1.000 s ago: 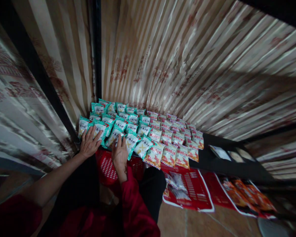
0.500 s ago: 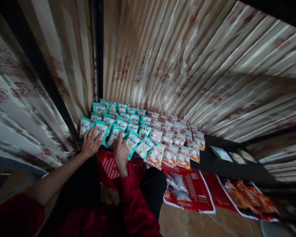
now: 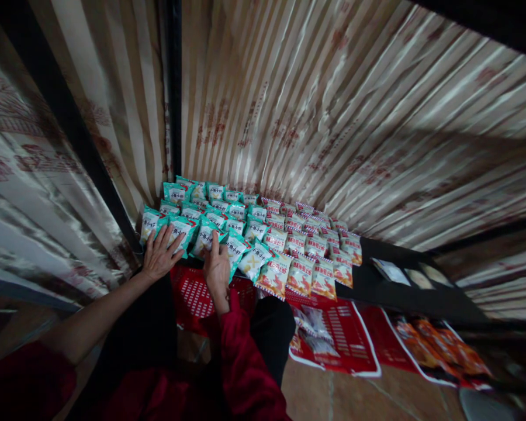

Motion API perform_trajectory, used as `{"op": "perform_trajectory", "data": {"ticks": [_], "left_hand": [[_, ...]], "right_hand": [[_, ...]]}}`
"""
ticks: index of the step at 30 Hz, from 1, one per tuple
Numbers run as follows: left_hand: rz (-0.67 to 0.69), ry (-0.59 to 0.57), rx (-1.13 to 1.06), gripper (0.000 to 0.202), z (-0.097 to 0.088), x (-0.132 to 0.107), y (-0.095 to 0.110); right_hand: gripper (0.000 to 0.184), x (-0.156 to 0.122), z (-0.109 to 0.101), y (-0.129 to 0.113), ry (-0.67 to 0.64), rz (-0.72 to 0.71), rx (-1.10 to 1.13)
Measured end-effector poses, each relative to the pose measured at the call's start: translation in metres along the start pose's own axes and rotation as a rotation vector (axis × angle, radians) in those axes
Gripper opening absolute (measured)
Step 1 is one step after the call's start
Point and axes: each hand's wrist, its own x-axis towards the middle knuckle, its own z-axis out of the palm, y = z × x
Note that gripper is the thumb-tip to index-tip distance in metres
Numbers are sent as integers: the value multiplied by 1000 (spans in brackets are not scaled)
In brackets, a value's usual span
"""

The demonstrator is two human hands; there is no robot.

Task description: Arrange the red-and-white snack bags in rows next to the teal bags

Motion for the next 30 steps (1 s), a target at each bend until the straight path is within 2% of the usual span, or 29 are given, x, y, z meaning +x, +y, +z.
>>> {"op": "perform_trajectory", "data": {"ticks": [5,16,22,28,30], "left_hand": [[4,-8,9,58,0,-1,0],[11,-15,-28,63,1,-1,1],[0,26,-50,66,-2,-1,3],[-112,110,-24,66,-4,-6,4],[-104,115,-20,66,-6,-9,6]], "right_hand": [[57,1,10,-4,-20,36,66],[65,2,15,-3,-68,24,137],[62,0,12,-3,-73,18,165],[66,-1,10,-3,-50,17,185],[66,-2,11,-1,-32,6,199]]}}
